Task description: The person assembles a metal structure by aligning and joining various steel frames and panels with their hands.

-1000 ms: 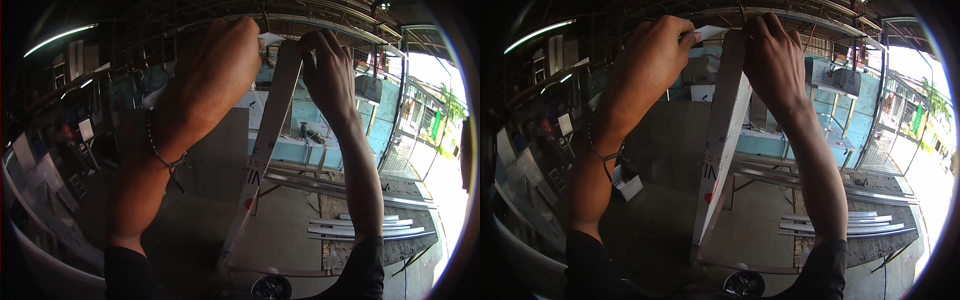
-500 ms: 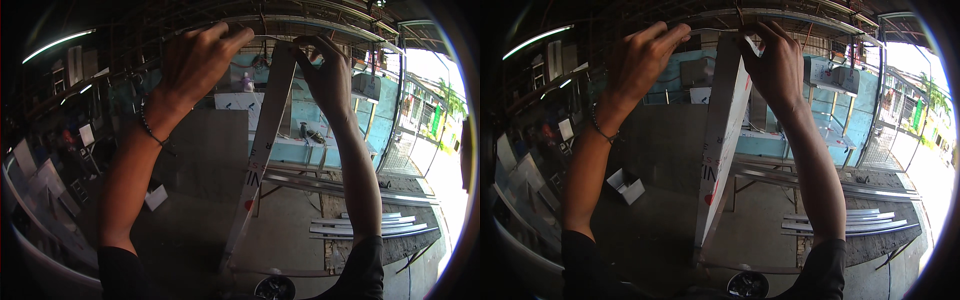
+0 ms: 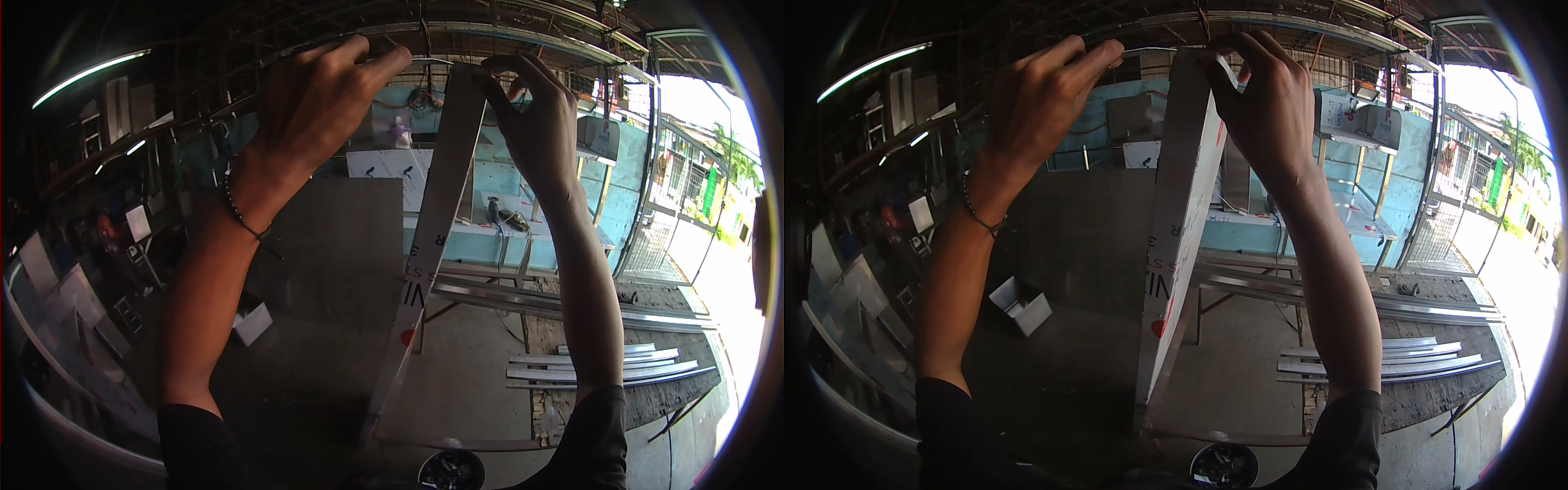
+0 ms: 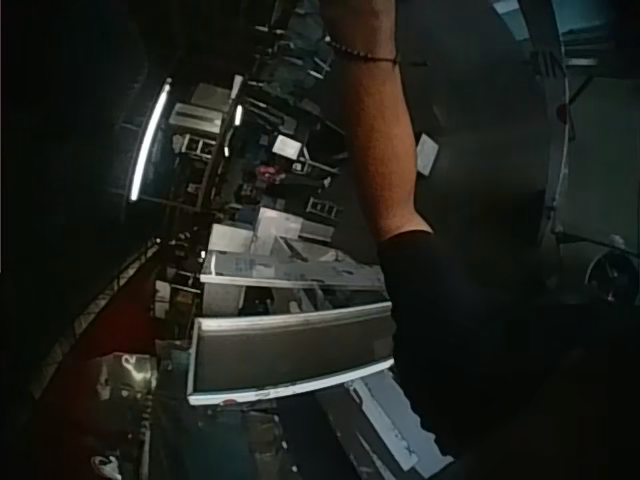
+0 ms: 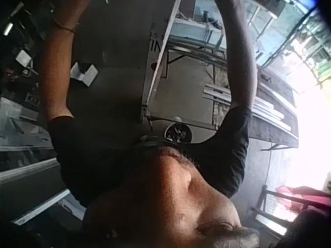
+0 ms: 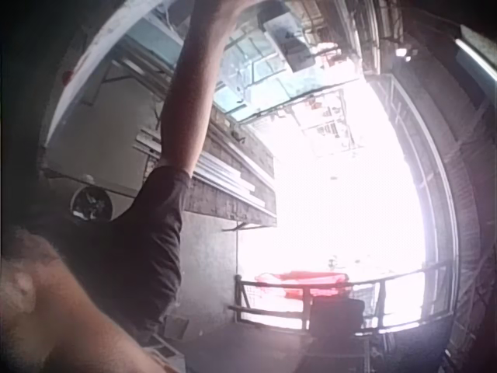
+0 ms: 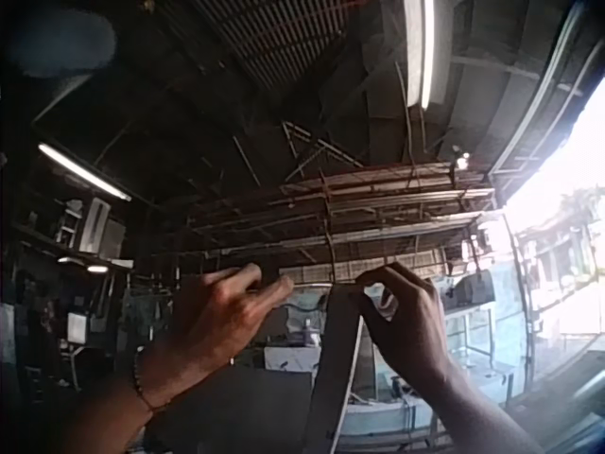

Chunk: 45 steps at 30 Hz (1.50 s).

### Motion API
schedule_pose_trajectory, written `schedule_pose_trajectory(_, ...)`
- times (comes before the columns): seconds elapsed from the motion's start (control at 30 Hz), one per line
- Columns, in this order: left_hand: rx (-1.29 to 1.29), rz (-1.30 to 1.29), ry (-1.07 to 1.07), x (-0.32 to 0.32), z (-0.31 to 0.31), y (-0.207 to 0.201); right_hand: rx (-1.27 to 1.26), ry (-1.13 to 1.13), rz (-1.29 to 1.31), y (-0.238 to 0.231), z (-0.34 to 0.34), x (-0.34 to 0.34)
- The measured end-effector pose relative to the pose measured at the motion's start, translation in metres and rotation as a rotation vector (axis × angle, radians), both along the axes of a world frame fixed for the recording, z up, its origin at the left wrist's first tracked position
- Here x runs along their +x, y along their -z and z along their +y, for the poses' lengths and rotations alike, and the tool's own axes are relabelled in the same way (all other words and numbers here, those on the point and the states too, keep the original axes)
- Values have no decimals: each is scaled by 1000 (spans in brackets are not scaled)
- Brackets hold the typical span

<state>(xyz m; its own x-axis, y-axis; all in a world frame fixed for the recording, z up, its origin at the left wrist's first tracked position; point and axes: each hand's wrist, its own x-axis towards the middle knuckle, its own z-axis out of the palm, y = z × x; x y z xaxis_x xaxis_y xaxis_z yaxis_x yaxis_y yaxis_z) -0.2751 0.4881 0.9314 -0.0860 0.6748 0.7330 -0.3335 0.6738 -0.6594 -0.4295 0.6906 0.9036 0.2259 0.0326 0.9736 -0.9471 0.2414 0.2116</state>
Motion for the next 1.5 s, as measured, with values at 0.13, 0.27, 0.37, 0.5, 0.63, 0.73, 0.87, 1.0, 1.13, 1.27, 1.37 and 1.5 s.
schedule_pose_trajectory(0.13,-16,14,-11,1,1,1,0,15,1,-1,0,-2)
schedule_pose_trajectory(0.27,-61,50,-38,1,1,1,6,-3,-28,1,-1,3)
schedule_pose_trajectory(0.37,-72,60,-48,3,2,0,0,-5,6,0,-1,0)
schedule_pose_trajectory(0.5,-50,44,-45,1,4,1,-3,-2,19,0,-1,-1)
schedule_pose_trajectory(0.63,-74,67,-33,-1,11,2,-2,7,-10,2,0,3)
schedule_pose_trajectory(0.73,-14,56,-33,3,17,1,-1,21,-10,2,2,1)
schedule_pose_trajectory(0.87,-62,56,-37,8,14,3,-11,12,-27,5,0,5)
schedule_pose_trajectory(1.0,-60,60,-52,8,11,4,1,-7,-23,3,-1,1)
schedule_pose_trajectory(1.13,-40,42,-64,9,10,3,0,-22,-11,2,0,-1)
schedule_pose_trajectory(1.27,-33,50,-69,5,10,4,4,-17,-4,3,-1,0)
schedule_pose_trajectory(1.37,-57,70,-71,5,11,3,3,-30,3,2,0,2)
schedule_pose_trajectory(1.5,-52,62,-61,5,16,5,5,-26,4,3,2,1)
